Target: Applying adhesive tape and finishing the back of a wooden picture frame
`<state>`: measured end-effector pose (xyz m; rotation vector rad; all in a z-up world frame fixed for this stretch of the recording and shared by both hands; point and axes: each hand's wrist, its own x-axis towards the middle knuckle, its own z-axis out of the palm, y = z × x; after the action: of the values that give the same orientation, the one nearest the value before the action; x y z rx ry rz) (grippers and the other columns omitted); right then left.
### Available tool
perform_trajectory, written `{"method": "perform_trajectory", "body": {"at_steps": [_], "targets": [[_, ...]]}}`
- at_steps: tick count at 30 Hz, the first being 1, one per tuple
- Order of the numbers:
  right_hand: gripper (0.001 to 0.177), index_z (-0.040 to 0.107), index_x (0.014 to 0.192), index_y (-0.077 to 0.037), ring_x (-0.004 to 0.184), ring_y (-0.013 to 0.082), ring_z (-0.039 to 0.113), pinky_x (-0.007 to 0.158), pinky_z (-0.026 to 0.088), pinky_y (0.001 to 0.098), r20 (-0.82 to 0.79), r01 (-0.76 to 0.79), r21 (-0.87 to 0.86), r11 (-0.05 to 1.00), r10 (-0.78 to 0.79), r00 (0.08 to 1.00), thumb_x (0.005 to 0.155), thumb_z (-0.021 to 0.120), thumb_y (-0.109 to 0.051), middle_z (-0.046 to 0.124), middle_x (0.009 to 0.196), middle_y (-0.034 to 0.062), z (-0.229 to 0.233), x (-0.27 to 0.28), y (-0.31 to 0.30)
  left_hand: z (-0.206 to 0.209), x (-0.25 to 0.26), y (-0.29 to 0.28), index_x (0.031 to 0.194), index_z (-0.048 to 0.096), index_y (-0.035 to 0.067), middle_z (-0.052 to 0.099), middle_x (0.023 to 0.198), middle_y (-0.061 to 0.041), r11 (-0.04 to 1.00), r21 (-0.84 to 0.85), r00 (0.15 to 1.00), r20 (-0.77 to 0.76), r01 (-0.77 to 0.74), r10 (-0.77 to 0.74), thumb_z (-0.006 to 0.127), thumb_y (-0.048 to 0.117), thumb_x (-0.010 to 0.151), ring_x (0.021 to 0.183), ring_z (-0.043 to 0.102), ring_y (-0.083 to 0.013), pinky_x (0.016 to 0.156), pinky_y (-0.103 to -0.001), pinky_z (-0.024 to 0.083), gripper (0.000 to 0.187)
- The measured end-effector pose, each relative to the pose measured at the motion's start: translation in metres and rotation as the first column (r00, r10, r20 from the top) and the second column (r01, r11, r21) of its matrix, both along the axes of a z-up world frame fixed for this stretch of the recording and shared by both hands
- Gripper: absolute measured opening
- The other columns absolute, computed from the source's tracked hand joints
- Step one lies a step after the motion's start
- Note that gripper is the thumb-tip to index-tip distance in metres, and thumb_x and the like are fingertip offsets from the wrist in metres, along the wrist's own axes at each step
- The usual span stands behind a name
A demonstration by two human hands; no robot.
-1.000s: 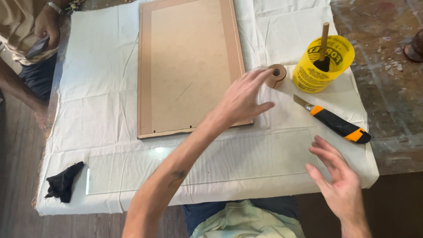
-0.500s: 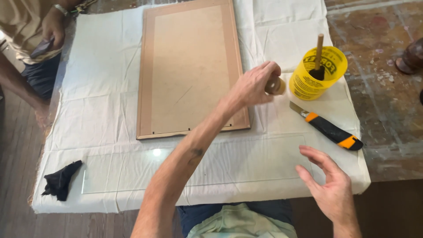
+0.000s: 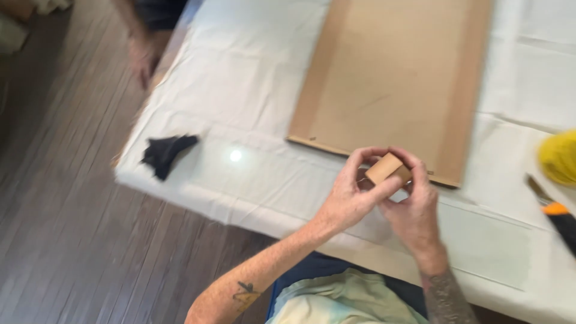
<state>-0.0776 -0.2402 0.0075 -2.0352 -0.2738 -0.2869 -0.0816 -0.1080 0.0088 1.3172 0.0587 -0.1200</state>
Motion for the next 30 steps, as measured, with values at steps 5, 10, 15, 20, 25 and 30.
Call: {"method": "perform_trajectory", "body": {"at_steps": [5,10,15,20,25,30], "targets": [[0.071,0.066,0.135,-0.009,0.114,0.0295,0.069,0.085,0.06,0.0413,-0.082,-0.157,-0.075,0.985,0.151,0.985,0.07,0.094,-0.009,0.073,0.126,0.0096,0.004,0.027,0.034,-0.05,0.02,0.073,0.128,0.066,0.004,0.071,0.109,-0.018,0.995,-0.097,0.997,0.06,-0.035,0.041,0.063,0.028,0.105,0.087,0.076,-0.0259,0.083,-0.039,0.063,0.033],[0.072,0.068,0.134,-0.012,0.109,0.0306,0.07,0.082,0.06,0.041,-0.195,-0.187,-0.113,0.976,0.163,0.967,0.068,0.094,-0.008,0.072,0.124,0.0098,0.016,0.048,0.066,-0.042,0.042,0.142,0.114,0.076,0.008,0.078,0.09,-0.011,0.978,0.181,0.985,0.155,-0.104,0.076,0.068,0.022,0.1,0.083,0.077,-0.0191,0.077,-0.036,0.064,0.022],[0.07,0.069,0.134,-0.014,0.1,0.0242,0.069,0.083,0.059,0.0361,-0.298,-0.221,-0.072,0.973,0.19,0.935,0.069,0.094,-0.012,0.071,0.116,0.0132,-0.001,0.079,0.087,-0.043,0.066,0.176,0.12,0.058,0.015,0.074,0.083,-0.008,0.81,0.568,0.967,0.256,-0.147,-0.004,0.07,0.017,0.091,0.077,0.075,-0.0247,0.073,-0.039,0.061,0.031],[0.071,0.068,0.137,-0.018,0.087,0.0243,0.067,0.079,0.06,0.04,-0.392,-0.204,-0.145,0.968,0.133,0.91,0.071,0.093,-0.014,0.069,0.103,0.0164,0.004,0.083,0.095,-0.051,0.073,0.183,0.108,0.06,0.013,0.071,0.084,-0.009,0.566,0.8,0.915,0.36,-0.202,-0.182,0.068,0.017,0.094,0.082,0.073,-0.0276,0.073,-0.04,0.06,0.016],[0.057,0.066,0.13,-0.014,0.097,0.0167,0.067,0.09,0.057,0.0296,-0.385,-0.264,-0.235,0.935,0.159,0.909,0.077,0.087,-0.02,0.072,0.118,0.0062,0.009,0.08,0.095,-0.051,0.071,0.189,0.1,0.072,0.008,0.064,0.097,-0.006,0.491,0.818,0.822,0.483,-0.3,-0.302,0.067,0.02,0.1,0.081,0.065,-0.0244,0.061,-0.036,0.055,0.012],[0.056,0.066,0.131,-0.013,0.098,0.0178,0.066,0.089,0.058,0.0317,-0.337,-0.248,-0.283,0.927,0.146,0.93,0.08,0.087,-0.019,0.071,0.118,0.0079,0.012,0.078,0.096,-0.052,0.075,0.194,0.101,0.068,0.011,0.062,0.098,-0.006,0.391,0.821,0.704,0.562,-0.415,-0.434,0.069,0.022,0.098,0.078,0.06,-0.0244,0.068,-0.037,0.052,0.011]]}}
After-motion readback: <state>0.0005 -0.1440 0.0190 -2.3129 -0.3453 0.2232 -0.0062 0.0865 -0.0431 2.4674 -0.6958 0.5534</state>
